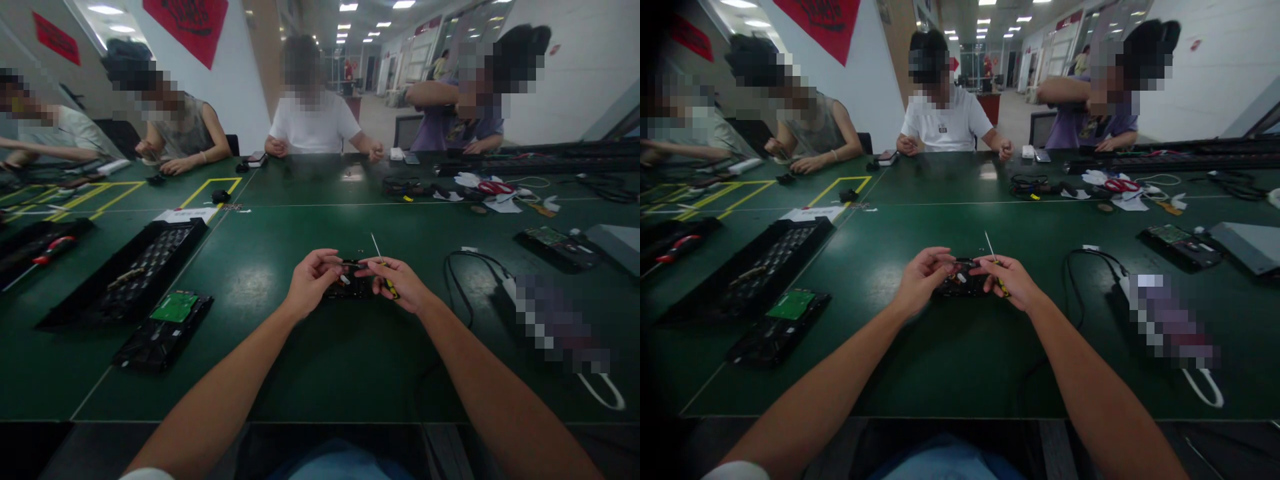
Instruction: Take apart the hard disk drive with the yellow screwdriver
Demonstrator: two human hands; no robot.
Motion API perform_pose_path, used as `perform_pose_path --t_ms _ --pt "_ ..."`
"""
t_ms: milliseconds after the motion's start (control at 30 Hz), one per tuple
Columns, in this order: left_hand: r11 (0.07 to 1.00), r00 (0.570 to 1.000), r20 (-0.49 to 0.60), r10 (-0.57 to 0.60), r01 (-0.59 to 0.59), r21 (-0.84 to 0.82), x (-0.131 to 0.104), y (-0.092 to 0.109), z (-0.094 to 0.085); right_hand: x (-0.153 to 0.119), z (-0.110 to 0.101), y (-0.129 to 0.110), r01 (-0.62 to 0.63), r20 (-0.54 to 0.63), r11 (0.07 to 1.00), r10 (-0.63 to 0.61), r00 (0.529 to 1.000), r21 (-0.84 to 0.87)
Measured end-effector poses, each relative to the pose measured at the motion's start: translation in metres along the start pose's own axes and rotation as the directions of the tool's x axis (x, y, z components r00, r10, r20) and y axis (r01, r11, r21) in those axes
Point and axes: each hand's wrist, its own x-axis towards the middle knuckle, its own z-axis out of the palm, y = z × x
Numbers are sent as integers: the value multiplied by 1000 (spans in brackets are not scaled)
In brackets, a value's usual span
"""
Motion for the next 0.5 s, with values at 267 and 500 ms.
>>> perform_pose_path --t_ms 267,500 --pt "998 995 95 -39 34 59 -4 1 1 0 -1 2 87 -76 996 -88 993 -12" --pt "998 998 58 17 -21 58 -1 -14 -2 0 0 3 130 -71 990 -126 990 52"
